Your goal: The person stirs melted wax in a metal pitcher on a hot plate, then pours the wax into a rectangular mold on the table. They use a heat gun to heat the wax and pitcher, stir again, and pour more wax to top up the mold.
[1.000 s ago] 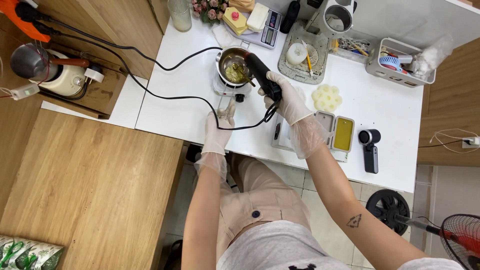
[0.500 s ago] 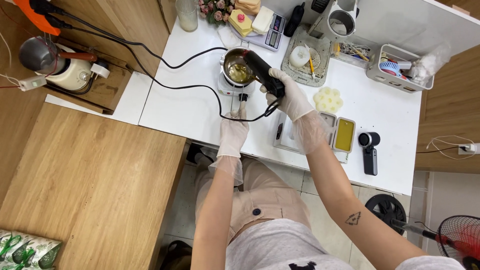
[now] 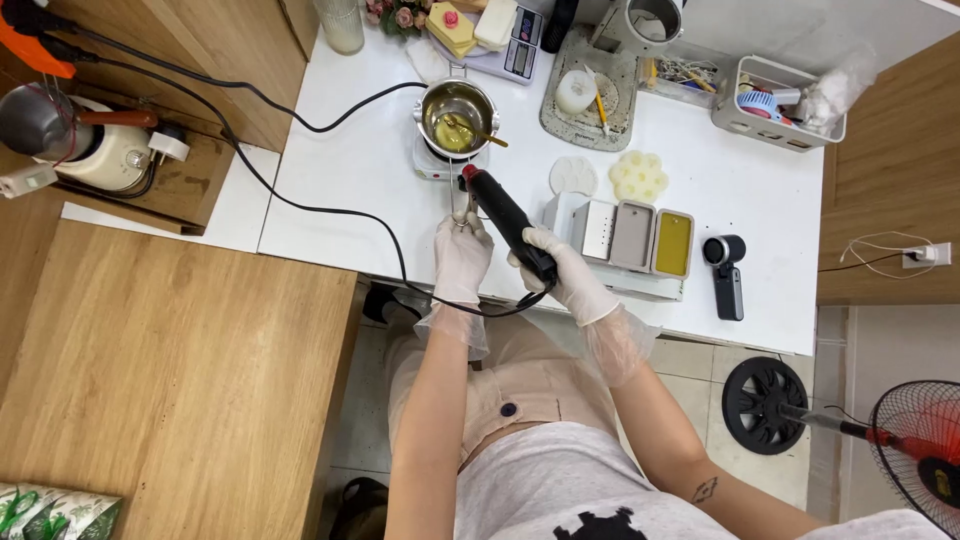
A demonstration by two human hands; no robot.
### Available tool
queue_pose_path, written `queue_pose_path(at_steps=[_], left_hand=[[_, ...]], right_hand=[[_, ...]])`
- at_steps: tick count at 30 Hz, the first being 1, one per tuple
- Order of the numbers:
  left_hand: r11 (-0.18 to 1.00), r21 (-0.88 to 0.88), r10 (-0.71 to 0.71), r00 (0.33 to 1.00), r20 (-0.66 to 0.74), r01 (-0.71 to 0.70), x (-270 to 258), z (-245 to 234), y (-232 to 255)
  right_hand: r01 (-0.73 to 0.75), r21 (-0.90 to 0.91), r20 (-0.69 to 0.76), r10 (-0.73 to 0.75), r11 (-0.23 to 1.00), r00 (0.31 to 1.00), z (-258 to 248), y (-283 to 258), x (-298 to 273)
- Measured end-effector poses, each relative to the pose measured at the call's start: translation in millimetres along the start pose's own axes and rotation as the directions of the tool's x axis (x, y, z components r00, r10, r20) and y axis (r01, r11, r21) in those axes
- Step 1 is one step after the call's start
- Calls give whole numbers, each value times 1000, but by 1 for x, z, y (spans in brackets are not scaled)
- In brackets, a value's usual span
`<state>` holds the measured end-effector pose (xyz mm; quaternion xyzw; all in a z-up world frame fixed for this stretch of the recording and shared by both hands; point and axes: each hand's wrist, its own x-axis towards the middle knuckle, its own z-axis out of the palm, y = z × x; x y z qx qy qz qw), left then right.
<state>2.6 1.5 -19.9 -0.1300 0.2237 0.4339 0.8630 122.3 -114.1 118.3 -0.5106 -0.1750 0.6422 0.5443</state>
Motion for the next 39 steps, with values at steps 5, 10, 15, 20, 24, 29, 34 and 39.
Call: queue_pose_path(at_steps=[5, 10, 15, 20, 24, 29, 34, 39], left_hand=[[998, 67, 11, 1000, 18, -12, -1, -1, 0], [986, 162, 13, 997, 74, -25, 13, -13, -13], [976, 202, 31, 973, 229, -78, 19, -33, -25], [953, 303, -43, 998, 44, 28, -18, 1, -33], [919, 372, 20, 960, 280, -128, -11, -8, -39], [972, 227, -32, 936, 349, -52, 0, -23, -51], [511, 712, 136, 863, 486, -481, -37, 20, -39], [710, 621, 97, 920, 380, -332, -31, 8, -41]], right_hand=[[17, -35, 14, -17, 999, 1000, 13, -7, 0], [9, -36, 9, -9, 999, 1000, 16, -3, 5], [15, -4, 3, -15, 1000, 1000, 22, -1, 12], [-19, -19, -29, 18, 1000, 999, 38, -4, 12], [49, -2, -22, -49, 999, 999, 38, -4, 9], [36, -7, -142, -36, 999, 989, 45, -7, 7], [-24, -18, -138, 21, 1000, 990, 62, -9, 13], [25, -25, -122, -28, 999, 992, 51, -3, 13]])
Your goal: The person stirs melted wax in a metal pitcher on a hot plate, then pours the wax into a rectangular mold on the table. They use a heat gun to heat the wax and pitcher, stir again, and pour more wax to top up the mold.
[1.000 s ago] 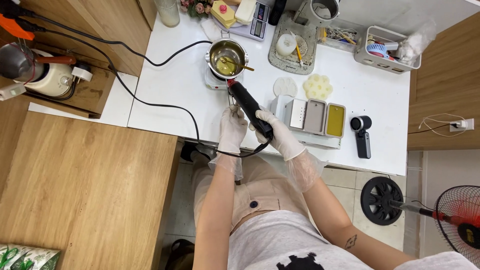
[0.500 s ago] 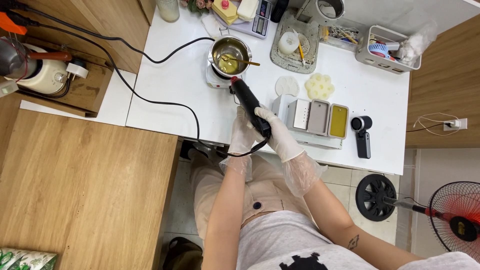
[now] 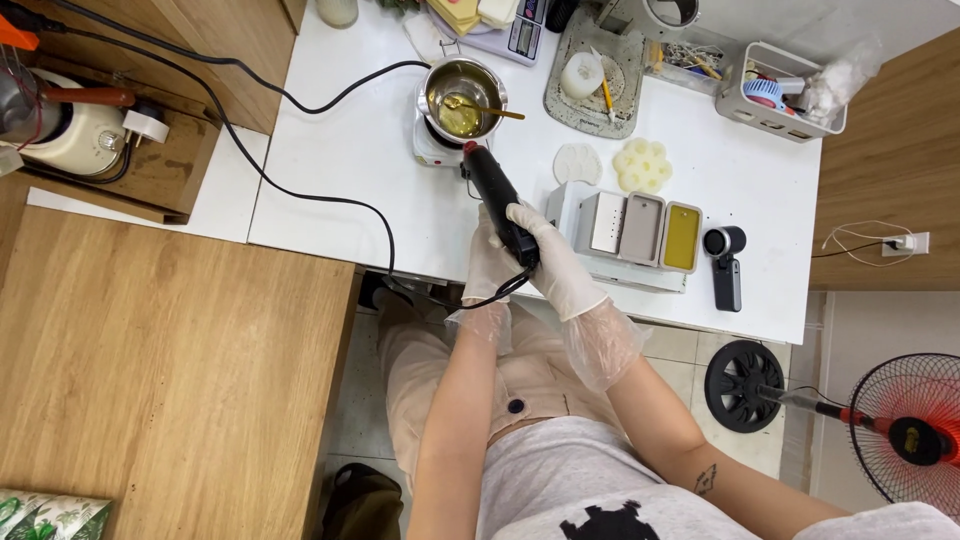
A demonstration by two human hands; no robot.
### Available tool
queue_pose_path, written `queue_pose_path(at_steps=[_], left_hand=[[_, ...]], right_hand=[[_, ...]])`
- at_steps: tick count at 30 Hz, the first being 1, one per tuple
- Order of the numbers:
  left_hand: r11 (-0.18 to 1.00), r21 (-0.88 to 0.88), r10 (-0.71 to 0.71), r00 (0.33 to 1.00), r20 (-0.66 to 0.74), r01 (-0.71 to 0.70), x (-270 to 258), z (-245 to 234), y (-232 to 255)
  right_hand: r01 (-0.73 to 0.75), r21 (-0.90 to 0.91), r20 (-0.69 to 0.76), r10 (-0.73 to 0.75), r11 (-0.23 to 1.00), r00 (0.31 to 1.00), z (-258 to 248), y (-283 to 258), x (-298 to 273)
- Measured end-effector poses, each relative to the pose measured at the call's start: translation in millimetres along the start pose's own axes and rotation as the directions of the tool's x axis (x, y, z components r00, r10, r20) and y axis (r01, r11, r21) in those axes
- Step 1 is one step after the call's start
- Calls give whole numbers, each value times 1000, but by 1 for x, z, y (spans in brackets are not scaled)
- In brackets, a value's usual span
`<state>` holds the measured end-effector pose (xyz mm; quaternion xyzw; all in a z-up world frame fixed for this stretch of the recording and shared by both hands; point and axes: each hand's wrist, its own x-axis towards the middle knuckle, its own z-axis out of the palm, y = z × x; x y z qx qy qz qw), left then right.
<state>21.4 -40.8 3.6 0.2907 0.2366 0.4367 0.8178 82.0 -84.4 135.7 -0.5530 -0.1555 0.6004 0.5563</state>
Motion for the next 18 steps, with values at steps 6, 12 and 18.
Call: queue_pose_path(at_steps=[6, 12, 18], left_hand=[[946, 273, 164, 984, 67, -176, -4, 1, 1], [934, 234, 252, 962, 109, -271, -4, 0, 14], [767, -620, -279, 956, -96, 162, 20, -38, -22]], right_hand=[[-64, 91, -10, 65, 994, 998, 10, -6, 2], [-96, 83, -9, 97, 992, 995, 21, -11, -4], [-49, 255, 196, -2, 966, 981, -27, -25, -10]])
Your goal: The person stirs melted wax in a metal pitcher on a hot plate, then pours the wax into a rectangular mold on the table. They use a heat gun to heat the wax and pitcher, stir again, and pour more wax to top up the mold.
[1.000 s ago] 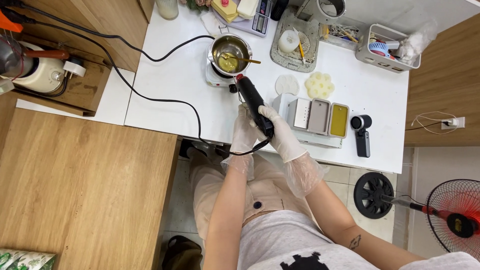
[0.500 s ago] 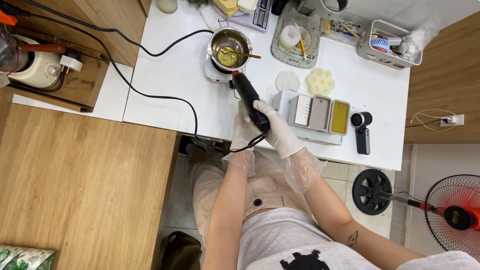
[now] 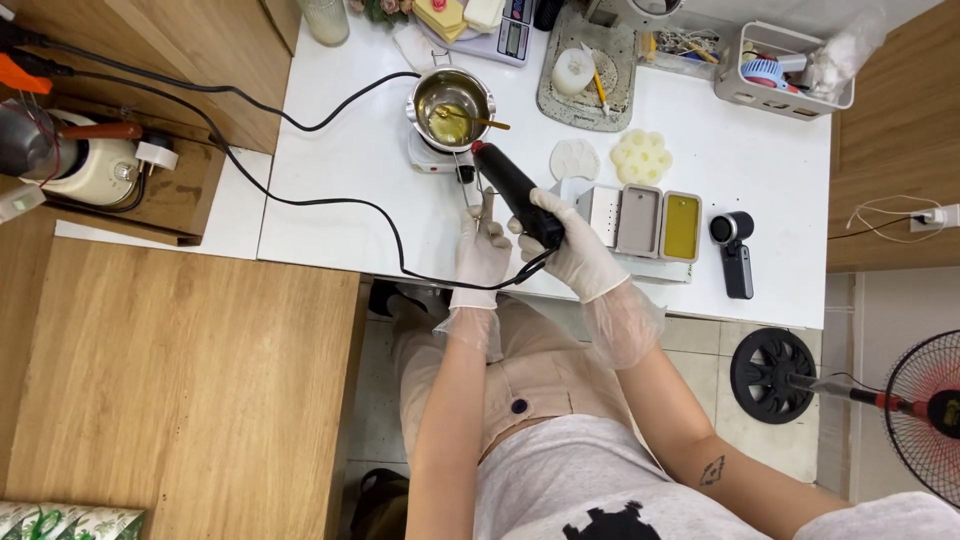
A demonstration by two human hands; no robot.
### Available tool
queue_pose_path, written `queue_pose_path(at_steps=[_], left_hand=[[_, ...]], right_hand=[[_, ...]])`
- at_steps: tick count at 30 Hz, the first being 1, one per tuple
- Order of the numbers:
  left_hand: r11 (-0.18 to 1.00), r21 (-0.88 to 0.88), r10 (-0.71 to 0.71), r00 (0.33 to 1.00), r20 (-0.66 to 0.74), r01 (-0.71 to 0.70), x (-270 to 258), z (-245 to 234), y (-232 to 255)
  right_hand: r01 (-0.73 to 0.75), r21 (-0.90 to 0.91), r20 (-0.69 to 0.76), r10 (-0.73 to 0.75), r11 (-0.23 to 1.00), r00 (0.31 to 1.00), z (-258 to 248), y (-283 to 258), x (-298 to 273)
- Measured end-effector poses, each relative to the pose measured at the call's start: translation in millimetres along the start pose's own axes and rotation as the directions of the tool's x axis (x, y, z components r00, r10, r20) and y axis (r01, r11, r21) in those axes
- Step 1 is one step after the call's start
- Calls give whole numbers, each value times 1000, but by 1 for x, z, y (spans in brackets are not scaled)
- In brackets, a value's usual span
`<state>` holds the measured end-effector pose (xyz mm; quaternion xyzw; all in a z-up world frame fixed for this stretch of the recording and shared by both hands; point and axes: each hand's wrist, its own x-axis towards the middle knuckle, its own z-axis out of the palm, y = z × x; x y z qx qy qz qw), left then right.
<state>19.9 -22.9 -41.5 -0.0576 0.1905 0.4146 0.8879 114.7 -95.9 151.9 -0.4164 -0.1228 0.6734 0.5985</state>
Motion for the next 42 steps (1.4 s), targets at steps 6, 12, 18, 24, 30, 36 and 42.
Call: queue_pose_path(at_steps=[6, 12, 18, 24, 30, 36, 42], left_hand=[[1000, 15, 6, 1000, -15, -6, -20, 24, 25], [1000, 6, 23, 999, -43, -23, -31, 30, 45], [999, 40, 34, 999, -36, -33, -35, 33, 54], [996, 74, 61, 996, -62, -56, -44, 39, 66], [990, 121, 90, 992, -88, -79, -38, 27, 77], [979, 179, 117, 989, -93, -99, -35, 23, 80], [986, 163, 41, 998, -46, -33, -49, 36, 85]], right_hand=[[-54, 99, 59, 48, 994, 997, -14, -29, -17], [-64, 143, 126, 46, 988, 991, -22, -30, -16], [-86, 123, 204, 59, 989, 977, -11, -24, -9], [-141, 180, 349, 71, 973, 934, -15, -24, 21], [-176, 191, 378, 93, 966, 921, -11, -30, 33], [-160, 195, 396, 72, 968, 916, -25, -26, 35], [-228, 409, 499, -7, 883, 867, -40, -26, 10]])
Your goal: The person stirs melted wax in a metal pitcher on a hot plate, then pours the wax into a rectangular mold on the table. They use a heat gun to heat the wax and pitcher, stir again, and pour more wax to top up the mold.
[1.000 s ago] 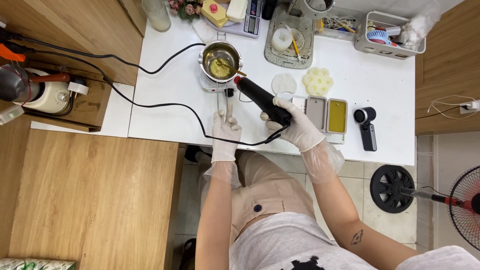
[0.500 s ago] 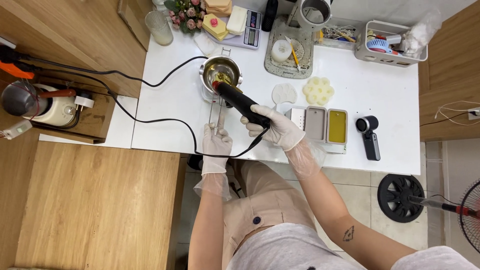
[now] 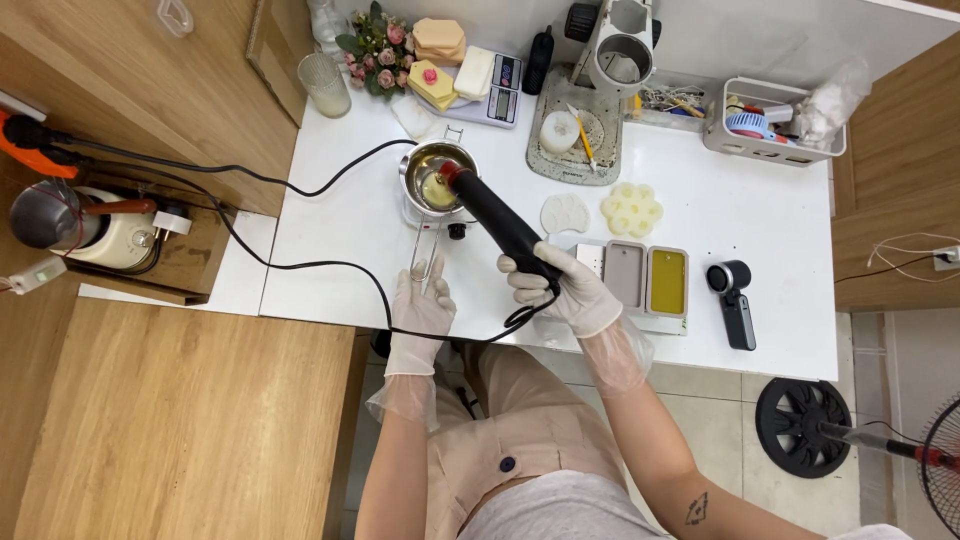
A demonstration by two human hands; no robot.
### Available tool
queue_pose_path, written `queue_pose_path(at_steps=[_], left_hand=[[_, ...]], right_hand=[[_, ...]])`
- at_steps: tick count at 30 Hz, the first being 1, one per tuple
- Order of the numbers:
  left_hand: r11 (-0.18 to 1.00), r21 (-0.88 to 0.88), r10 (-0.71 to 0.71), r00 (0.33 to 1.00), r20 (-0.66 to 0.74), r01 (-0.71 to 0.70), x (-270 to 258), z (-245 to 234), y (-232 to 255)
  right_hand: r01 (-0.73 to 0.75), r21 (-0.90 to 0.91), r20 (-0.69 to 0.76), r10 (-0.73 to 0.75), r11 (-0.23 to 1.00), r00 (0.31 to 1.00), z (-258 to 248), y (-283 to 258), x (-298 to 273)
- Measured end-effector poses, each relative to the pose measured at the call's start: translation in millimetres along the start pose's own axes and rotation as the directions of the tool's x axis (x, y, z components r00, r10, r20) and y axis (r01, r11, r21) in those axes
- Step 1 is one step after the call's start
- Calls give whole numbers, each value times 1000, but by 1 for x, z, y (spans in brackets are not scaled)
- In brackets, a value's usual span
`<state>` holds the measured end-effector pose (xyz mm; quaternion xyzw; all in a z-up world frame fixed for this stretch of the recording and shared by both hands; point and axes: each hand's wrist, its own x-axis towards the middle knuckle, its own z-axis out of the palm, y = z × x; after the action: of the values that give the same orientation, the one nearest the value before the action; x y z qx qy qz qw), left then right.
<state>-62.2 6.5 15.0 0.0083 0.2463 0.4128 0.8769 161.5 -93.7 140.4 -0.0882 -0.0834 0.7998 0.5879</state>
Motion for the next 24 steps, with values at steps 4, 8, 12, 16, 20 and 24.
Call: queue_pose_path(at_steps=[4, 8, 12, 16, 20, 24], left_hand=[[1000, -13, -9, 998, 63, 10, -3, -1, 1], [999, -34, -32, 997, 66, 34, 2, 3, 2], [998, -37, -57, 998, -22, 56, -3, 2, 3], [996, -40, -86, 992, -96, 83, -8, -27, 10], [998, -52, -31, 998, -60, 28, -53, -69, 18], [975, -174, 86, 960, -266, -136, -102, -141, 27]], right_hand=[[67, -6, 39, -67, 998, 997, 15, 2, -18], [115, -46, 24, -114, 992, 993, 23, 9, -39], [107, -65, 42, -104, 992, 994, 20, 16, -63], [114, -93, 25, -112, 989, 993, 29, 26, -73], [117, -144, 14, -116, 983, 993, 49, 47, -67], [-13, -295, -44, 0, 955, 999, 33, 71, -57]])
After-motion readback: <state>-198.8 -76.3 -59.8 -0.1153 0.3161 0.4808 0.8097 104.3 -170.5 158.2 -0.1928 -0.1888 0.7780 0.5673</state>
